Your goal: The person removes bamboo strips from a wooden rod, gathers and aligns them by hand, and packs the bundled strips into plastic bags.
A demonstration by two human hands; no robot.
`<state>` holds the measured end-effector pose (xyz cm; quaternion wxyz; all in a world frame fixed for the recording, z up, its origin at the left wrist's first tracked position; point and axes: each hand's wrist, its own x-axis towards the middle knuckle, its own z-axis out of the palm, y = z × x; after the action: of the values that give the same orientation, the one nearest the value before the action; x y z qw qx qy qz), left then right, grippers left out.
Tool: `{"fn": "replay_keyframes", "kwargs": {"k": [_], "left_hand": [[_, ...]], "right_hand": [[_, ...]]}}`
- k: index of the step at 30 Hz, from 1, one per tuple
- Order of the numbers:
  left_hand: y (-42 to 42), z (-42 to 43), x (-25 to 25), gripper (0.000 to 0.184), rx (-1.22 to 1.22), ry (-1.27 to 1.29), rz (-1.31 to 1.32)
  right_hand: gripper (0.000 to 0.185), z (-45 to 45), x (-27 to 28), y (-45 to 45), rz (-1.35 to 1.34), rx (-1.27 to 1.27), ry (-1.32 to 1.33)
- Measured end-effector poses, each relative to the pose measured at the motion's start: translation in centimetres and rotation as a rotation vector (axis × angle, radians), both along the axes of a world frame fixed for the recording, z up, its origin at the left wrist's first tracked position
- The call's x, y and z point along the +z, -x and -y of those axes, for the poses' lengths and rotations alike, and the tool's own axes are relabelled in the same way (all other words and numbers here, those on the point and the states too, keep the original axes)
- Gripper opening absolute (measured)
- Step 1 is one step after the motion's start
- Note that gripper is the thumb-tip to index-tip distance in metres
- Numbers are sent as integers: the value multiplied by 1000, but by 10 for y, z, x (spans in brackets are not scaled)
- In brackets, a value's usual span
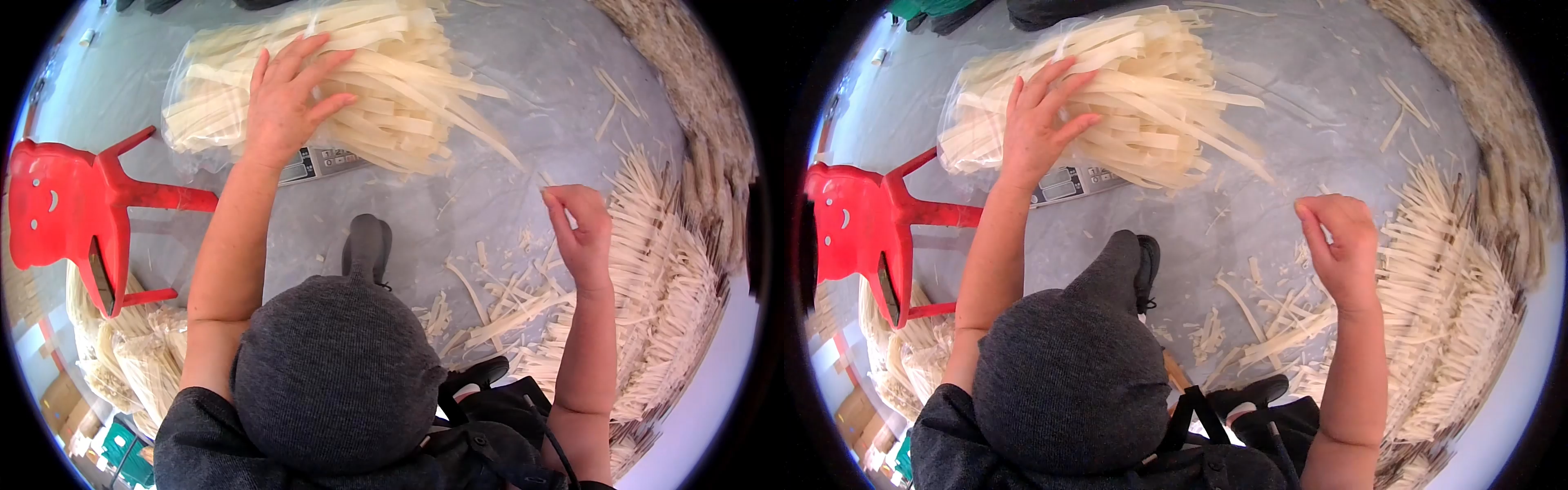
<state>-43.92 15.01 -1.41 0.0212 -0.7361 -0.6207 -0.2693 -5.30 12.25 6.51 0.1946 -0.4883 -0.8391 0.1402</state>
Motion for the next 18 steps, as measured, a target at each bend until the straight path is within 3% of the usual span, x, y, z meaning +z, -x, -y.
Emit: {"fn": "replay_keyframes", "kwargs": {"k": [4, 7, 10, 13, 15, 16, 18], "left_hand": [[2, -1, -1, 54, 0, -16, -2], [1, 0, -4, 54, -12, -38, -19], [-2, 0, -6, 55, -7, -79, 15], [-2, 0, -8, 57, -2, -96, 45], [-2, 0, -10, 57, -8, -93, 36], [-1, 0, -12, 57, -6, -113, 32], [-2, -1, -14, 57, -4, -135, 31]], "right_hand": [[14, -9, -8, 17, 27, 23, -67], [22, -19, -10, 56, 89, -78, -265], [28, -32, -24, 86, -10, 14, -130], [29, -50, -44, 108, -132, -176, 56], [27, -61, -53, 119, -143, -41, -187], [27, -63, -54, 122, -142, -41, -186], [23, -67, -50, 127, -182, -120, 308]]}}
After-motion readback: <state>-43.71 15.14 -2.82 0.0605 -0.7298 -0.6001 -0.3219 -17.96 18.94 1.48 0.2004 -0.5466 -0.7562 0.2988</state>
